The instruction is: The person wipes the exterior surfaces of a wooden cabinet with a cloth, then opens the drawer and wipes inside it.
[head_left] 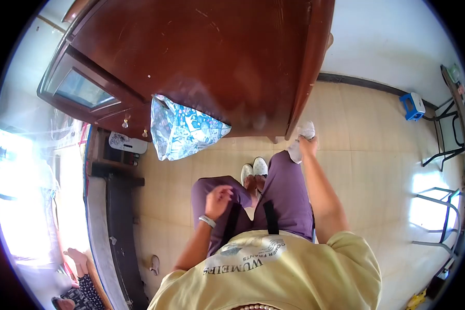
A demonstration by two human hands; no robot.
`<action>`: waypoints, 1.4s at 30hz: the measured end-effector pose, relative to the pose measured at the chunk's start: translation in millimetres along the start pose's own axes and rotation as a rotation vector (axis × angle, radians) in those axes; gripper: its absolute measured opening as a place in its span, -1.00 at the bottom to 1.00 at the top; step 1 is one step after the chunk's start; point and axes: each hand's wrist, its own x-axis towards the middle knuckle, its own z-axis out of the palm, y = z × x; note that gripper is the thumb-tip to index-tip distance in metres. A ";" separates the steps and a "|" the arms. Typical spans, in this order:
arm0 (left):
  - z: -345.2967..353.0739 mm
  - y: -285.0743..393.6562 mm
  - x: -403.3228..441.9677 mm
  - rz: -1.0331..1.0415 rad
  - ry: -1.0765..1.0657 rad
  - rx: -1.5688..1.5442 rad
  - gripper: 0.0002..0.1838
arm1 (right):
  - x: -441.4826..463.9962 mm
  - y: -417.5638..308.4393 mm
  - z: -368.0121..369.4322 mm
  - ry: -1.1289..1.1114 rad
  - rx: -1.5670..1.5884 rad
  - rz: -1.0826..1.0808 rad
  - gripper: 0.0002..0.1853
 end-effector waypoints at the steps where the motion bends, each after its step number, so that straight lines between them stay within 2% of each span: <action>1: -7.2 7.9 7.3 0.011 0.061 -0.030 -0.81 | 1.0 -3.0 3.2 -0.001 0.002 -0.001 -0.61; 3: -20.8 10.1 3.9 -0.005 0.143 -0.069 -0.82 | 0.3 -8.6 9.9 -0.237 0.522 0.299 -0.56; 4: -31.6 1.8 11.9 -0.075 0.229 -0.079 -0.83 | 0.6 -14.8 13.7 -0.237 0.523 0.298 -0.56; 6: -43.5 -16.8 13.2 -0.150 0.334 -0.084 -0.84 | -3.0 -27.7 30.2 -0.488 0.951 0.504 -0.42; 8: -45.5 -34.6 9.0 -0.314 0.434 -0.178 -0.85 | 7.0 -31.0 46.0 -0.508 0.938 0.533 -0.46; 9: -41.1 -33.2 2.7 -0.300 0.494 -0.246 -0.87 | -9.2 -51.0 51.5 -0.524 1.016 0.590 -0.49; 11: -40.9 -35.7 6.5 -0.304 0.462 -0.217 -0.88 | -23.8 -87.5 59.4 -0.499 1.084 0.702 -0.54; 12: -39.7 -36.2 4.8 -0.313 0.436 -0.195 -0.88 | -14.2 -98.2 78.9 -0.526 1.124 0.669 -0.55; 14: -39.1 -35.4 7.0 -0.304 0.440 -0.158 -0.89 | -45.6 -138.0 70.6 -0.473 1.055 0.573 -0.60; 16: -38.4 -39.7 9.5 -0.288 0.436 -0.196 -0.90 | -67.2 -182.1 59.8 -0.656 1.162 0.615 -0.63; 18: -36.8 -36.9 13.1 -0.281 0.441 -0.197 -0.90 | -95.1 -218.4 47.6 -0.749 1.155 0.444 -0.65; 20: -35.4 -31.9 11.3 -0.305 0.449 -0.198 -0.87 | -106.7 -229.5 38.2 -0.874 1.162 0.375 -0.66; 22: -34.5 -35.5 11.7 -0.292 0.451 -0.204 -0.87 | -115.8 -248.7 28.0 -1.055 1.170 0.130 -0.62; 24: -34.1 -35.3 12.3 -0.276 0.458 -0.210 -0.87 | -125.2 -260.4 21.2 -1.020 1.164 0.138 -0.62; 28: -35.1 -35.6 10.9 -0.276 0.452 -0.204 -0.88 | -106.6 -232.8 49.2 -0.750 1.027 -0.055 -0.64; 30: -36.0 -38.3 10.7 -0.263 0.454 -0.191 -0.88 | -102.5 -205.8 60.6 -0.671 0.982 -0.040 -0.71; 32: -34.6 -38.2 9.8 -0.251 0.463 -0.190 -0.88 | -73.3 -160.3 74.2 -0.627 0.803 -0.027 -0.69; 34: -35.4 -38.9 9.2 -0.265 0.451 -0.163 -0.88 | -60.7 -132.8 68.2 -0.418 0.518 0.099 -0.56; 37: -36.2 -50.6 11.6 -0.236 0.437 -0.141 -0.88 | -40.7 -104.4 43.7 -0.510 0.423 -0.172 -0.55; 40: -34.8 -47.2 9.5 -0.212 0.437 -0.122 -0.88 | -77.7 -150.9 -8.6 -0.503 0.184 -0.492 -0.62; 42: -34.1 -40.7 9.9 -0.216 0.456 -0.115 -0.88 | -102.1 -191.0 -40.7 -0.463 0.132 -0.676 -0.66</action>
